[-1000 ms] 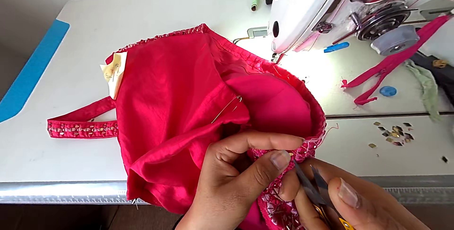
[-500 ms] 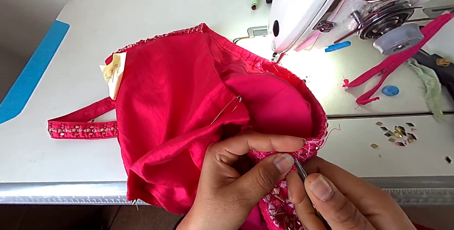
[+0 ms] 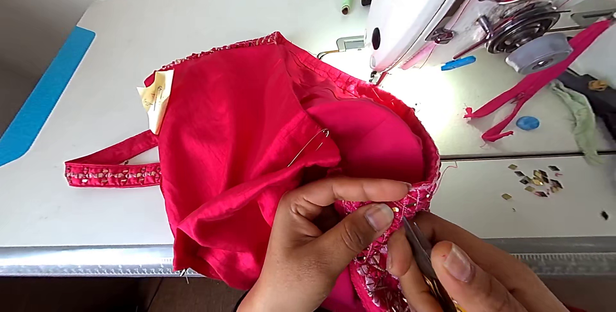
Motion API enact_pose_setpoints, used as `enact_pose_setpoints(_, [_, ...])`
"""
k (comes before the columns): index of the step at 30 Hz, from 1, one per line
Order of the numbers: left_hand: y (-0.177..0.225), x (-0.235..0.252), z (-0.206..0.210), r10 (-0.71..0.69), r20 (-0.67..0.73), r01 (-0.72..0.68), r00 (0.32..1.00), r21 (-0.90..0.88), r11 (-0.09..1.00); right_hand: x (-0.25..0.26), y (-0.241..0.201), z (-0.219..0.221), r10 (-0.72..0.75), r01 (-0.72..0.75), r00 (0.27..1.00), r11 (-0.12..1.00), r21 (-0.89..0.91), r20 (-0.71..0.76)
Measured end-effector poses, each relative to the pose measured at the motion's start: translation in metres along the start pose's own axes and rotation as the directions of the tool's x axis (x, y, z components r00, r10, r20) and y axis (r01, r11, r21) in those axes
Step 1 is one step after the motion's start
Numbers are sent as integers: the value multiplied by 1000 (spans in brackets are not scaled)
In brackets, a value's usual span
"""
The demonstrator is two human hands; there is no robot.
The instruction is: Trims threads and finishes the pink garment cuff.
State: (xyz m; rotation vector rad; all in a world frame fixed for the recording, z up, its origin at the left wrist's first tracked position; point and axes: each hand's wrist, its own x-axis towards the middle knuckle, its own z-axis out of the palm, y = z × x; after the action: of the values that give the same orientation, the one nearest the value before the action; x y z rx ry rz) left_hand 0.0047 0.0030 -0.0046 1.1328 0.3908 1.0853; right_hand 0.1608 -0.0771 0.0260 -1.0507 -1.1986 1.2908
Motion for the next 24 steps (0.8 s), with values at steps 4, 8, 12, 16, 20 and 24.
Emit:
enact_pose_setpoints(4, [-1, 0, 0, 16, 7, -16, 1000, 4, 1000, 0, -1, -2, 23, -24, 1000, 999, 24, 19])
enact_pose_setpoints(8, [-1, 0, 1, 24, 6, -24, 1000, 25, 999, 1, -2, -5, 33, -34, 998, 999, 31, 46])
enact_pose_setpoints(12, [-2, 0, 1, 48, 23, -49, 999, 53, 997, 1, -3, -4, 42, -43, 999, 998, 47, 14])
enact_pose_setpoints(16, [-2, 0, 2, 53, 32, -55, 998, 77, 995, 2, -3, -2, 31, -30, 999, 999, 27, -34])
enact_pose_setpoints(20, [-2, 0, 3, 39, -5, -39, 999, 30, 999, 3, 0, -2, 7, -6, 1000, 997, 77, -9])
enact_pose_setpoints(24, [-1, 0, 4, 46, -64, -47, 997, -15, 999, 2, 2, -11, 70, -155, 975, 897, 413, 213])
